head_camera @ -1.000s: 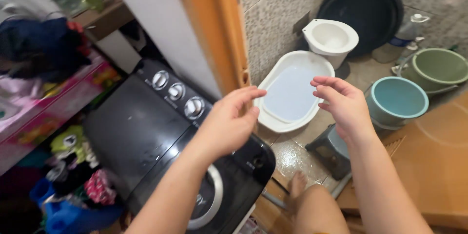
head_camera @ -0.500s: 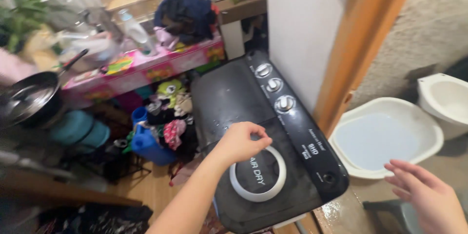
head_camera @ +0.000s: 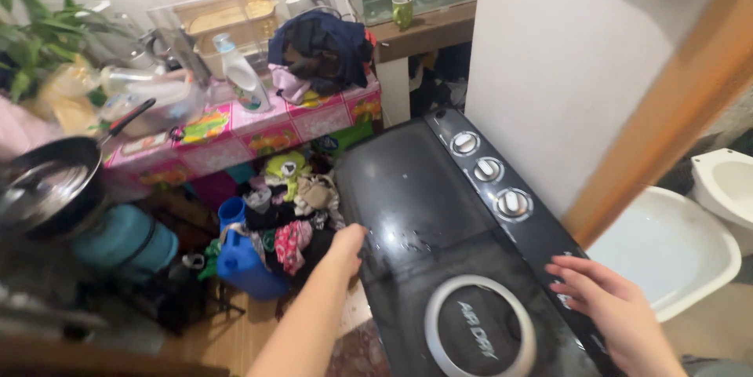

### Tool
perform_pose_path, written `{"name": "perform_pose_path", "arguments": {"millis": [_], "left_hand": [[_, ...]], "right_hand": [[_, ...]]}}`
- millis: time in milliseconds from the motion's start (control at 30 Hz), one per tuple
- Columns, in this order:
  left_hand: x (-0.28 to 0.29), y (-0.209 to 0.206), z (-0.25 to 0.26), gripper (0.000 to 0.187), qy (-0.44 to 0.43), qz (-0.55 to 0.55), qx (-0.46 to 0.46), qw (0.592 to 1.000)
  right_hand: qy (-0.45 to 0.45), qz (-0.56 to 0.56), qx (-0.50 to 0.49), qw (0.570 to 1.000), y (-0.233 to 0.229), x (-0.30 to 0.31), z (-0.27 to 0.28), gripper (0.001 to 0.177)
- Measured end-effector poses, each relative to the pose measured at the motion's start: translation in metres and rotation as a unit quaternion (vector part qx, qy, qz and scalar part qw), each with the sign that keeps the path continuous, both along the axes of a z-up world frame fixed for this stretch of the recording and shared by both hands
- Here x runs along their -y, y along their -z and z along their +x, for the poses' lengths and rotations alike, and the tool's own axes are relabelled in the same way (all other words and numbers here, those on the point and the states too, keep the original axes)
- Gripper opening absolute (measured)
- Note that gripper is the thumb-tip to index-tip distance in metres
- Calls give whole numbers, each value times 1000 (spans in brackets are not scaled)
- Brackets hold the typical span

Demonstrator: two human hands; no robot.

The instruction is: The person transfers items of clothing from a bucket into the spin dryer compartment of a washing machine, secures the lids, and turns the timer dial. Later, they take individual pieces of laundry from a basin and manually scrub them against each other inside the wash tub before placing them back into the basin.

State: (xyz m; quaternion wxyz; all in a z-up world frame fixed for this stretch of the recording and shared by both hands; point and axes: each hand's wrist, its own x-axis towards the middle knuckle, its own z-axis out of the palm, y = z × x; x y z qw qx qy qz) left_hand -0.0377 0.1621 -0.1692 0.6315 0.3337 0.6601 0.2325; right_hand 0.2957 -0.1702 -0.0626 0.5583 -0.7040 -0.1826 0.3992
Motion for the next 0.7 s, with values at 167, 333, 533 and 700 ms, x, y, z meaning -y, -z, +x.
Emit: {"name": "perform_pose_path", "arguments": {"millis": [167, 333, 533, 700], "left_hand": [[-54, 44, 4, 59, 30, -22, -71, 997], [-83, 58, 12, 55, 117, -58, -11, 991], [-112, -25, -20, 50, 173, -99, 47, 979], [-128, -108, 6, 28, 139, -73, 211, 965]], "right_hand": [[-14, 46, -5, 999, 12, -124, -93, 33], [11, 10, -39, 999, 53, -191, -150, 34], [49, -46, -57, 996, 42, -214, -166, 31], [72, -27, 5, 997, -1, -242, -154, 33]]}}
